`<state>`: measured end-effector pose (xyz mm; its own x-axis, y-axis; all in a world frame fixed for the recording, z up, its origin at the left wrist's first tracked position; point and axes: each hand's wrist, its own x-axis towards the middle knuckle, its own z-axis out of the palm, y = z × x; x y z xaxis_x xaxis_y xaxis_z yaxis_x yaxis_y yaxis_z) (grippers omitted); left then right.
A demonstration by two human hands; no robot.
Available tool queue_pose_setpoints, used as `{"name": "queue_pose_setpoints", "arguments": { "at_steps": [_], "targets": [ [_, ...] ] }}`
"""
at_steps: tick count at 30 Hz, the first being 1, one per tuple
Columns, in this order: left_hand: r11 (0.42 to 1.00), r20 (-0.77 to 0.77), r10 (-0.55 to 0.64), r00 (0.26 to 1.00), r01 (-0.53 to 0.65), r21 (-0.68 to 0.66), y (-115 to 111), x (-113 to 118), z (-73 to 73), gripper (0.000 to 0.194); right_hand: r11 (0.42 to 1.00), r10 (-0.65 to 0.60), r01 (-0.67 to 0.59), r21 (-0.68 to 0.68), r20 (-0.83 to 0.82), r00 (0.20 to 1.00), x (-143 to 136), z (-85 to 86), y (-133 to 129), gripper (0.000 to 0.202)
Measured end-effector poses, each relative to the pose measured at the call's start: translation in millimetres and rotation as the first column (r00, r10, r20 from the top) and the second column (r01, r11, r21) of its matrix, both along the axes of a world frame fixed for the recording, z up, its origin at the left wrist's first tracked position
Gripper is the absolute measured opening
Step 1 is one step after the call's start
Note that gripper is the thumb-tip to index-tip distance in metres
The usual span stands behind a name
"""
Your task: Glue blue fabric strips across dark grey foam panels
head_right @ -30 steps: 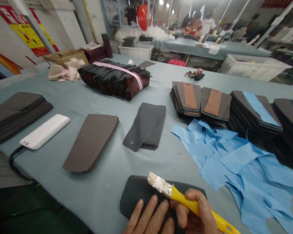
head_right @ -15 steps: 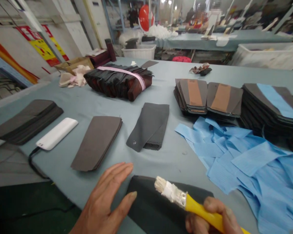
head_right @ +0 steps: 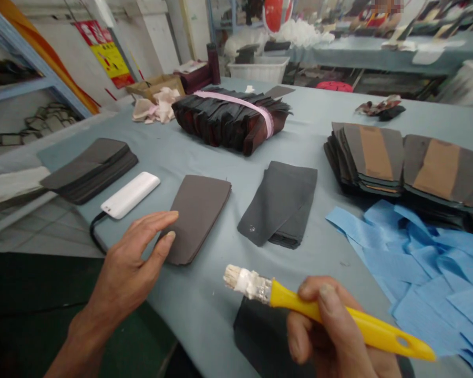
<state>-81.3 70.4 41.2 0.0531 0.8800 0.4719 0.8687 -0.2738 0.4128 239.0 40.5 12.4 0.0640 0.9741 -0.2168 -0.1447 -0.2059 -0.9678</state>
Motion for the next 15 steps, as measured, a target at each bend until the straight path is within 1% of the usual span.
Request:
{"name": "queue_pose_setpoints", "arguments": {
  "at_steps": [1,2,4,6,10,13,15],
  "targets": [
    [1.0,-0.005,-0.019,1.0,0.019,-0.003,4,-3,-1.6,0.031,0.998,0.047,-0.048,-0.034,-0.008,0.999,-8,7.8,7,0.041],
    [0.999,-0.01,-0.038,0.999,0.038,-0.013,8,-6,-3.6,0.031,0.997,0.054,-0.054,-0.057,0.0,0.999,-17,15.0,13,0.043],
    [0.996,-0.022,-0.074,0.997,0.073,-0.045,14,-12,-8.2,0.032,0.995,0.089,-0.089,-0.054,0.0,0.996,-35,26.5,22,0.048],
    [0.991,-0.034,-0.108,0.994,0.105,-0.079,19,-18,-11.7,0.032,0.993,0.112,-0.11,-0.037,0.039,0.993,-52,33.5,27,0.048],
    [0.971,-0.042,-0.208,0.977,0.201,-0.129,26,-26,-12.0,0.034,0.991,0.135,-0.136,0.0,0.103,0.985,-74,37.1,34,0.047],
    [0.949,-0.058,-0.281,0.958,0.268,-0.164,30,-29,-10.3,0.035,0.996,0.091,-0.091,-0.007,0.146,0.985,-86,37.5,36,0.047],
    [0.935,-0.068,-0.322,0.944,0.305,-0.18,32,-30,-11.0,0.036,0.997,0.083,-0.082,-0.011,0.169,0.982,-95,38.9,35,0.048]
  ]
}}
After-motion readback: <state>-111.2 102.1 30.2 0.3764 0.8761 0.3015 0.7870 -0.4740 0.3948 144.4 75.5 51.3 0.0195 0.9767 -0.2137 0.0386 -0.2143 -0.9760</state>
